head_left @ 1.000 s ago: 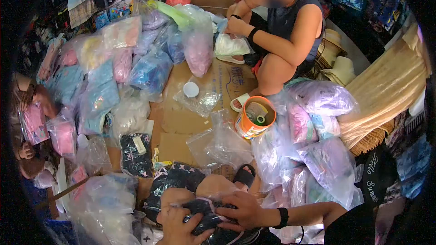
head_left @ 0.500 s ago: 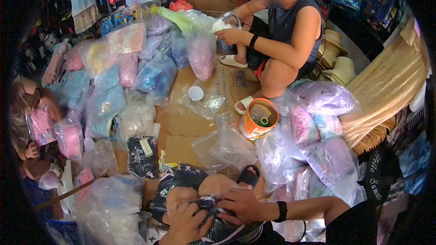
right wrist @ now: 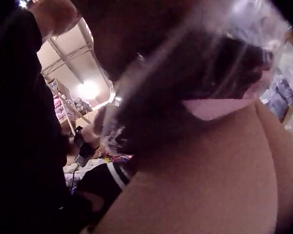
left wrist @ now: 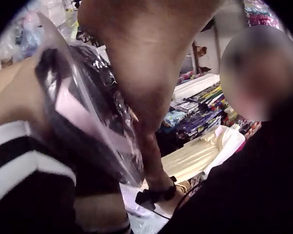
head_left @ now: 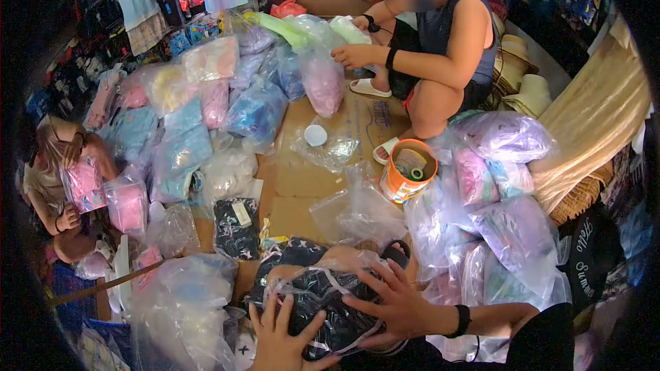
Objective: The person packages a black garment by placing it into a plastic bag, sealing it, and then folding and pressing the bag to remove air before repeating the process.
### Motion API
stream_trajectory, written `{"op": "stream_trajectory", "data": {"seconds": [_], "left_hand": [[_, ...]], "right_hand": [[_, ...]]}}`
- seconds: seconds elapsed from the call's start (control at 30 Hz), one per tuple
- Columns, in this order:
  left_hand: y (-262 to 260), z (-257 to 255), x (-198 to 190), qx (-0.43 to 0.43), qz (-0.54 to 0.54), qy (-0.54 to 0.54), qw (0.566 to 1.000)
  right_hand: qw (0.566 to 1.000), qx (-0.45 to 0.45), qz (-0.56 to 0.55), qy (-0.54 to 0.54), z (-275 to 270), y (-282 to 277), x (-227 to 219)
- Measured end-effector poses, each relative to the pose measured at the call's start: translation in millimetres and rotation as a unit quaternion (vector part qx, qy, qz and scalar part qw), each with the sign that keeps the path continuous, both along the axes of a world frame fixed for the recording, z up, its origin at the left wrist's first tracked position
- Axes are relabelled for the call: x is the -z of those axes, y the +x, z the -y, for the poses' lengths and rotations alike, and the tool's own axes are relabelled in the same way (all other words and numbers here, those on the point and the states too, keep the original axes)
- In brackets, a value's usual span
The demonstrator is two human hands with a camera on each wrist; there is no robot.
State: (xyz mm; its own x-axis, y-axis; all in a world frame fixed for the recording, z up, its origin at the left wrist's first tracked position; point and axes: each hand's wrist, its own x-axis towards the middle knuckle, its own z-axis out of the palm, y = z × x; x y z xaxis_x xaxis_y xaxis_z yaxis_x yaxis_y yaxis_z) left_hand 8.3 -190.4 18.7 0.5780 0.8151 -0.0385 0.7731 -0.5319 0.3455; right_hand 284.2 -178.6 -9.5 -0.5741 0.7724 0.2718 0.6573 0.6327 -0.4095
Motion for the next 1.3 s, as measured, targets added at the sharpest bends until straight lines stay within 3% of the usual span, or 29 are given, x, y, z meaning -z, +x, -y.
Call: {"op": "stream_trajectory", "data": {"seconds": [0.1, 0.2, 0.3, 0.37, 0.53, 0.67, 1.07, 1.3], "left_hand": [[-2, 6, 5, -0.025, 0.057, 0.018, 0.998], [3, 1, 24, -0.037, 0.042, 0.01, 0.998], [-7, -11, 45, -0.017, 0.11, -0.011, 0.994], [-7, -21, 51, 0.013, 0.128, 0.049, 0.991], [-2, -22, 67, -0.012, 0.235, 0.103, 0.966], [5, -19, 88, 0.02, 0.231, 0.135, 0.963], [23, -47, 70, 0.083, 0.217, 0.095, 0.968], [32, -58, 59, 0.106, 0.201, 0.071, 0.971]], "right_hand": [[0.999, 0.005, 0.038, -0.023, 8, 10, 13], [0.999, 0.001, -0.027, -0.035, 3, 6, 25], [0.999, -0.001, -0.038, -0.02, -3, 1, 37], [0.999, 0.008, -0.042, -0.012, -3, -3, 49], [0.998, 0.019, -0.057, 0.011, -4, -7, 65], [0.995, -0.016, -0.091, 0.039, -3, -4, 74], [0.985, -0.082, -0.13, 0.084, -13, 0, 80], [0.972, -0.156, -0.171, 0.052, -44, -3, 65]]}}
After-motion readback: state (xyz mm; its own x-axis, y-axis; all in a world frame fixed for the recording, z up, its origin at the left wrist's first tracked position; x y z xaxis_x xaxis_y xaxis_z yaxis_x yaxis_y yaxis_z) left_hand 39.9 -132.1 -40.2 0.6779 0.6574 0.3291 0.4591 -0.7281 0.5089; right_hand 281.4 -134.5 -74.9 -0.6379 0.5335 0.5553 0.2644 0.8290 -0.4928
